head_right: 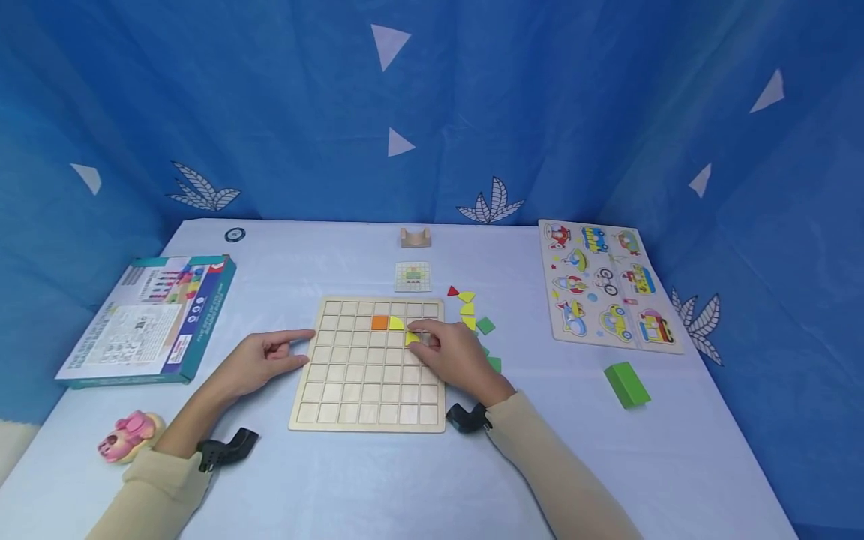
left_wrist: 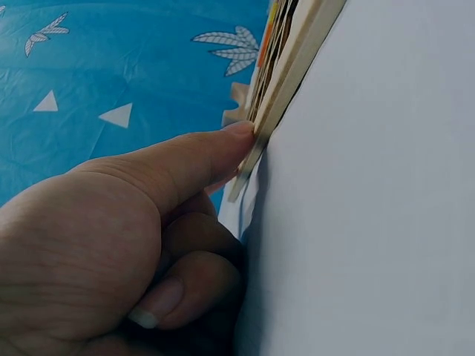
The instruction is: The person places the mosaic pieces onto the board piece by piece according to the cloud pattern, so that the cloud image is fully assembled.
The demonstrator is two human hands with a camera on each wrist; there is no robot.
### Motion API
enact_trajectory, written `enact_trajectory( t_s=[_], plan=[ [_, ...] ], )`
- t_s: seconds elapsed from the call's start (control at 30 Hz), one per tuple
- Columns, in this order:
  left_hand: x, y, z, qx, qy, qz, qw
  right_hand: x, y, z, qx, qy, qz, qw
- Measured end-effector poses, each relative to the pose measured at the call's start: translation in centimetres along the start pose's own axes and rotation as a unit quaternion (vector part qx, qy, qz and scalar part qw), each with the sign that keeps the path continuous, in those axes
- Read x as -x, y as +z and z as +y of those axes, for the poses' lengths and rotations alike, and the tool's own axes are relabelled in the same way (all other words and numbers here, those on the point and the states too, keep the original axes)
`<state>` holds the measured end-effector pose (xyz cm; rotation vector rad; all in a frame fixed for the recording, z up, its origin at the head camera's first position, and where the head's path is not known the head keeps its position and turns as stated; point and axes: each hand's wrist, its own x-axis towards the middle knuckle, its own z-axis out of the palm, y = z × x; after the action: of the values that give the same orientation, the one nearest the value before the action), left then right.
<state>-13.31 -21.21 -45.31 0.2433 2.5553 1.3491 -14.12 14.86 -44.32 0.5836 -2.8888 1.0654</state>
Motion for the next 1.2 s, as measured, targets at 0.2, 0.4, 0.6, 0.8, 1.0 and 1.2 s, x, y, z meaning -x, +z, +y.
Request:
enact_trajectory(
  t_s=[0.2, 0.4, 0.6, 0.8, 1.0, 1.2],
  plan=[
    [0.1, 0.0, 0.0, 0.007, -0.002, 0.001, 1.0, 0.5, -3.0, -0.4, -0.043, 0.014, 0.019, 0.999],
    [0.0, 0.2, 0.1, 0.001, 0.0, -0.001, 1.0, 2.7, -6.1, 1.2, -0.033, 0.019, 0.046, 0.998],
    [0.0, 0.2, 0.2, -0.011, -0.003, 0.001, 0.9999, 5.8, -7.4, 4.0, -0.011, 0.04, 0.038, 0.998],
    [0.1, 0.2, 0.1, -0.025, 0.001, 0.006, 0.9997, 7.4, -6.9, 5.8, -0.033, 0.058, 0.006, 0.998],
    [0.1, 0.4, 0.0, -0.041, -0.003, 0.005, 0.9991, 7.6, -6.2, 6.0, -0.029, 0.058, -0.043, 0.997],
    [0.0, 0.3, 0.3, -0.054, -0.006, 0.004, 0.9985, 7.6, -6.0, 6.0, -0.01, 0.051, -0.063, 0.997]
  ],
)
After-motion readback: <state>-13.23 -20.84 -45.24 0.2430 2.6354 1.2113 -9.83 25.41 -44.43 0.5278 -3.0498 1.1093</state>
